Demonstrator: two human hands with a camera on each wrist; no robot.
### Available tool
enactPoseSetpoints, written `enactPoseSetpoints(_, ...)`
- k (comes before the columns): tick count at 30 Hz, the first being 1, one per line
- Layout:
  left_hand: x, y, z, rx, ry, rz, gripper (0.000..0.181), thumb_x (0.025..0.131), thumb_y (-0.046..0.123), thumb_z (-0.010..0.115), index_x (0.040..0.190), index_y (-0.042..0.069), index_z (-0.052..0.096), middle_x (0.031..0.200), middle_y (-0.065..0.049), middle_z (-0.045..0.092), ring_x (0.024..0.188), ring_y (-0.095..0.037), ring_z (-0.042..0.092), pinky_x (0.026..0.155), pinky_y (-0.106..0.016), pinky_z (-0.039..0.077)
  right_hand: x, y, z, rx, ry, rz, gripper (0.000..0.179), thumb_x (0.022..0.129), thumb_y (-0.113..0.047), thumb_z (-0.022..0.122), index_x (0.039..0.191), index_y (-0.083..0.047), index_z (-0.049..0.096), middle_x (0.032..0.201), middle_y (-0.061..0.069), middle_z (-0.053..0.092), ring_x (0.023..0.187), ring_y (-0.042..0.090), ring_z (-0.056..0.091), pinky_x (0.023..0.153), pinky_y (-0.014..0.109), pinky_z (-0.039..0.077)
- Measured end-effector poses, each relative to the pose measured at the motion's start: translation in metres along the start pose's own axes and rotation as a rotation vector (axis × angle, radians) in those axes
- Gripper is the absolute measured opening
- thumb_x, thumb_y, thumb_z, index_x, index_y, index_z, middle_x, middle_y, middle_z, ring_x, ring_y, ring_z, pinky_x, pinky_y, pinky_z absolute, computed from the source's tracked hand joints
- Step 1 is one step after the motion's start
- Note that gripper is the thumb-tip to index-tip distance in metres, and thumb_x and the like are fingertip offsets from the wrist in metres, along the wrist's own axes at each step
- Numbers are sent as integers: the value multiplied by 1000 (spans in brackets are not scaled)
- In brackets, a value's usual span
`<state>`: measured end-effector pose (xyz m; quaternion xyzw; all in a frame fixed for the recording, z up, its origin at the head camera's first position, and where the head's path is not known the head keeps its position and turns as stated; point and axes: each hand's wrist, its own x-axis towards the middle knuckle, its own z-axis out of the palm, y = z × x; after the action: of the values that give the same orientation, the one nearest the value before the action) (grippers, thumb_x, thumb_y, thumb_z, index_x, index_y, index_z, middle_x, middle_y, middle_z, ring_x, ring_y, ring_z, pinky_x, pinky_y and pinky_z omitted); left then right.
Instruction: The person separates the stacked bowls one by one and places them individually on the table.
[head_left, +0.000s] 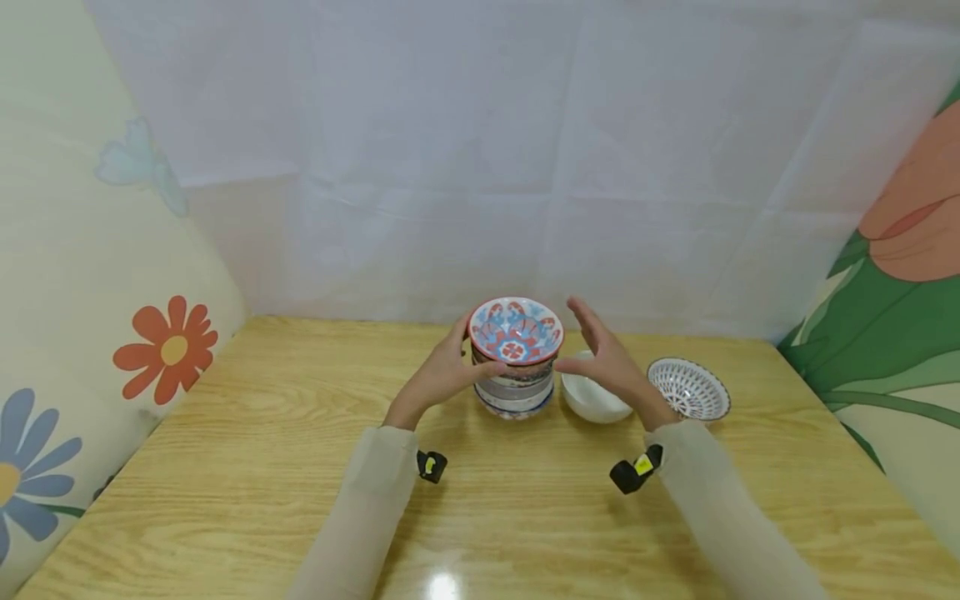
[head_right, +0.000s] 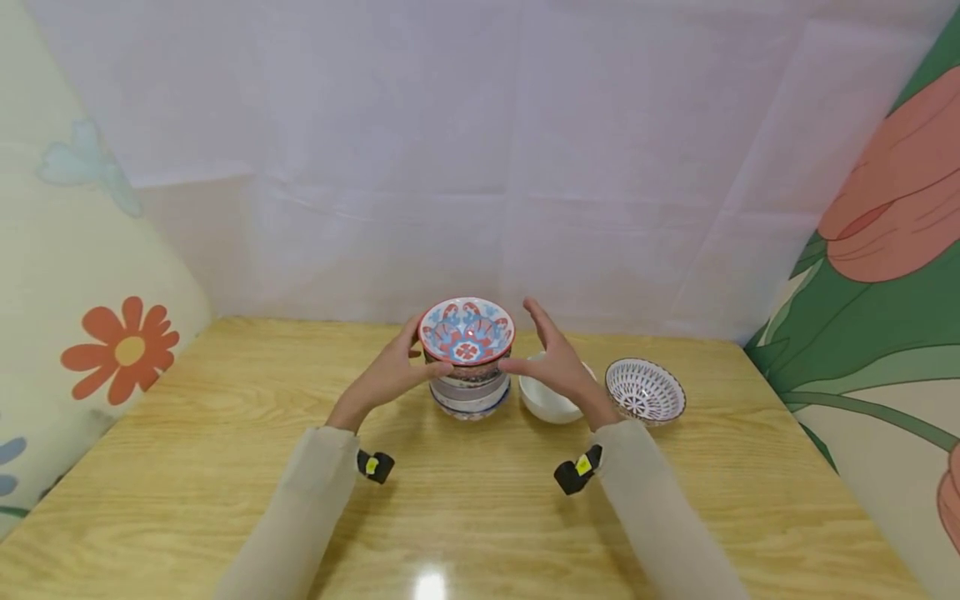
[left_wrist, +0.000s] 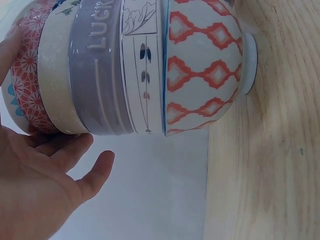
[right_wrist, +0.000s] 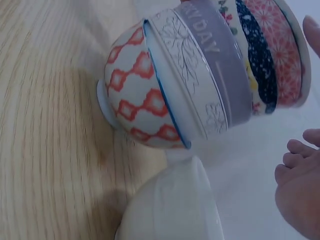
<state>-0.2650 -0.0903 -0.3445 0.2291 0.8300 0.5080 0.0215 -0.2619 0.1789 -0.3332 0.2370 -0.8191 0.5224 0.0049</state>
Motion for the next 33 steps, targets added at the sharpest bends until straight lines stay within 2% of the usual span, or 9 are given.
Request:
enactPoseSetpoints(6,1,1,1,11,7,-2,103,79,44,75,154,14,12,155,-12,28,142,-32,27,112,-57,28,9,-6,12,53,-16,-17,120,70,-55,77,154,-7,6,160,14,11,148,30,8,120,49,9)
enactPoseSetpoints(11,1,2,1,8,7,-4,103,79,44,75,154,15,12,155,-11,28,142,-31,28,112,-56,28,15,-10,19,66,-28,-30,124,66,-58,78,154,-6,8,160,16,11,148,30,10,119,52,11)
enactPoseSetpoints(16,1,2,1,10,5,-10,104,78,47,75,154,17,12,154,-12,29,142,-32,29,111,-54,31,19,-13,22,53,-37,1,127,58,-62,81,154,-12,14,159,12,16,144,31,22,117,54,19)
enactPoseSetpoints(23,1,1,1,1,9,-18,103,77,48,75,154,21,13,154,-9,31,141,-28,30,111,-54,32,20,-15,26,55,-22,44,122,58,-47,88,154,-20,17,155,14,28,137,33,36,110,51,33)
enactPoseSetpoints(28,2,1,2,6,17,-21,103,77,49,76,154,23,14,154,-8,31,141,-29,30,110,-56,31,21,-14,27,33,12,45,118,60,-42,89,153,-18,20,153,16,31,136,33,37,110,51,34)
enactPoseSetpoints(33,1,2,2,10,28,-17,103,76,49,76,154,19,16,152,-9,34,140,-30,33,109,-56,33,21,-15,29,36,18,59,115,64,-37,88,153,-18,20,154,16,28,137,32,36,111,51,33)
